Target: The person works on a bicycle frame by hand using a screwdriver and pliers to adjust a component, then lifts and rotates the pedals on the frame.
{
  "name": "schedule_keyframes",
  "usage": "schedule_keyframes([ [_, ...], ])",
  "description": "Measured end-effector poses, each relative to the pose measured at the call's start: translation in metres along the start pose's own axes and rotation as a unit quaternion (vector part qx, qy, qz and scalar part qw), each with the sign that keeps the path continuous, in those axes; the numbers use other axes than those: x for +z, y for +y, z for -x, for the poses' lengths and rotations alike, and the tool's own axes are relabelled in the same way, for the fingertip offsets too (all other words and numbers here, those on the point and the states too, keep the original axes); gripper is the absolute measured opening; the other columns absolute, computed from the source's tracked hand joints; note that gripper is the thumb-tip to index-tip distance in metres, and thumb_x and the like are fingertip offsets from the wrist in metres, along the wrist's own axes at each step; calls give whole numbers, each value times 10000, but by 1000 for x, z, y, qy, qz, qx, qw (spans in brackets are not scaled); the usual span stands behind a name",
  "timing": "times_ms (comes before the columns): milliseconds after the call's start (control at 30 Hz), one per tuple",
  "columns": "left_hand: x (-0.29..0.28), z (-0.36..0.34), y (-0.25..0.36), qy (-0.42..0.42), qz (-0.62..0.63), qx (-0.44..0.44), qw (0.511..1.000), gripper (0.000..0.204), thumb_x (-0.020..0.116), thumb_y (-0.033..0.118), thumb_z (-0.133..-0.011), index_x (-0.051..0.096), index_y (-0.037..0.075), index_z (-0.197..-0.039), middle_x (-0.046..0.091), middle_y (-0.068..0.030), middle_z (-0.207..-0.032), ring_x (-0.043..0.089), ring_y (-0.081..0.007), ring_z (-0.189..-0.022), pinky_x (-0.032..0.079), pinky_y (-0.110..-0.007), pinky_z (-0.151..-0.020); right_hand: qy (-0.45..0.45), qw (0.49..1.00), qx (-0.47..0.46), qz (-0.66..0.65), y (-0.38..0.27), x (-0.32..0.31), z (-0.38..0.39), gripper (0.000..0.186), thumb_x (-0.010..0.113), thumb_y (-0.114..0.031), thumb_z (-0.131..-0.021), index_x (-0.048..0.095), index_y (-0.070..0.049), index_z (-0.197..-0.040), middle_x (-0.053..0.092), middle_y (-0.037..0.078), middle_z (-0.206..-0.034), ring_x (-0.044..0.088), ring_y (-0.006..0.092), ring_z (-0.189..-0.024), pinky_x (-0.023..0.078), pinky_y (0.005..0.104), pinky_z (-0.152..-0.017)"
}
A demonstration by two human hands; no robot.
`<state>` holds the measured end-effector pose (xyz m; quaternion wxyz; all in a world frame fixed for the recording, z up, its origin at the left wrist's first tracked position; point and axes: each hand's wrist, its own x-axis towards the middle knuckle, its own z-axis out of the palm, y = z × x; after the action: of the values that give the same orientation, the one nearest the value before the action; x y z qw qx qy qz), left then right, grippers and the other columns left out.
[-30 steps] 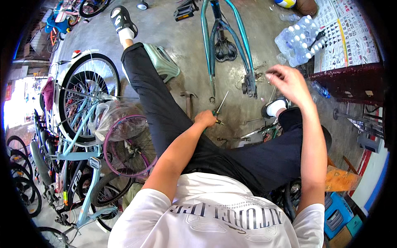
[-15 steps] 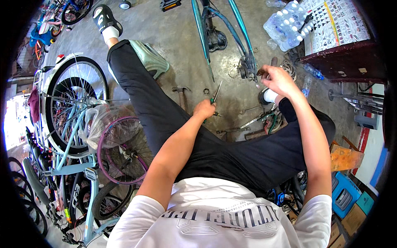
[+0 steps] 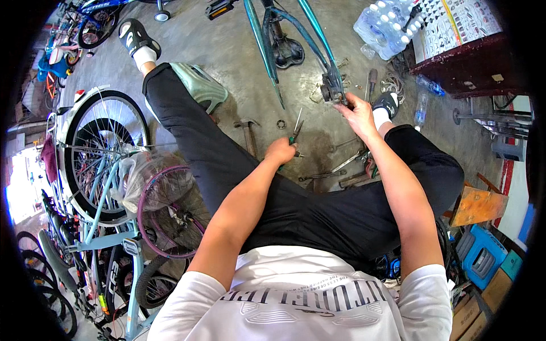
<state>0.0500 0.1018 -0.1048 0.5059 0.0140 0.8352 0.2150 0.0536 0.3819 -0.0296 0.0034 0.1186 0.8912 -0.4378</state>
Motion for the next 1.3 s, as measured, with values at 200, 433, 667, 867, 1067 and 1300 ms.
schedule_keyframes([
  [200, 7, -8, -14, 17, -5, 0, 1000, 518, 611, 446, -984, 652, 14, -1267, 659, -252, -1310, 602, -427, -1251, 484, -503, -1020, -3, 997, -70, -25, -16, -14, 11, 303, 823, -240, -868, 694, -14, -1024, 685, 111, -867, 639, 218, -683, 512, 354, -666],
  [433, 18, -16, -15, 70, -18, 35, 997, 415, 630, 383, -994, 684, -16, -1095, 730, -185, -981, 695, -372, -1002, 510, -480, -891, -14, 997, -25, -69, -13, -17, 20, 222, 793, -206, -906, 727, -23, -1011, 718, 100, -858, 664, 189, -717, 519, 346, -668],
  [667, 21, -21, -25, 77, -60, 54, 994, 388, 648, 358, -995, 690, -27, -1009, 754, -161, -849, 739, -331, -869, 533, -451, -816, -20, 978, -187, 92, 0, -11, 23, 119, 722, -135, -905, 704, -76, -1006, 713, 108, -904, 705, 314, -845, 543, 416, -727],
  [867, 10, -8, -15, 17, -16, 26, 999, 493, 640, 421, -974, 680, -25, -1180, 695, -291, -1194, 635, -467, -1165, 495, -520, -976, -47, 941, -261, 211, 3, -21, 25, 230, 646, -47, -854, 662, -103, -1077, 706, 91, -914, 688, 336, -963, 546, 463, -818],
  [1067, 24, -24, -38, 47, -29, 34, 998, 462, 632, 398, -995, 669, -36, -1149, 711, -246, -1090, 669, -394, -1053, 512, -485, -919, -138, 987, -33, -81, 10, -45, 13, 272, 563, -35, -873, 640, -41, -1133, 746, 95, -1015, 714, 257, -908, 554, 399, -821],
  [1300, 27, -19, -35, 43, -102, 43, 993, 440, 642, 366, -992, 683, -67, -1061, 759, -195, -939, 732, -364, -880, 540, -443, -812, -100, 919, 170, -343, -7, -23, -7, 318, 591, -323, -1027, 650, -30, -1134, 726, 59, -1011, 674, 155, -845, 529, 327, -799],
])
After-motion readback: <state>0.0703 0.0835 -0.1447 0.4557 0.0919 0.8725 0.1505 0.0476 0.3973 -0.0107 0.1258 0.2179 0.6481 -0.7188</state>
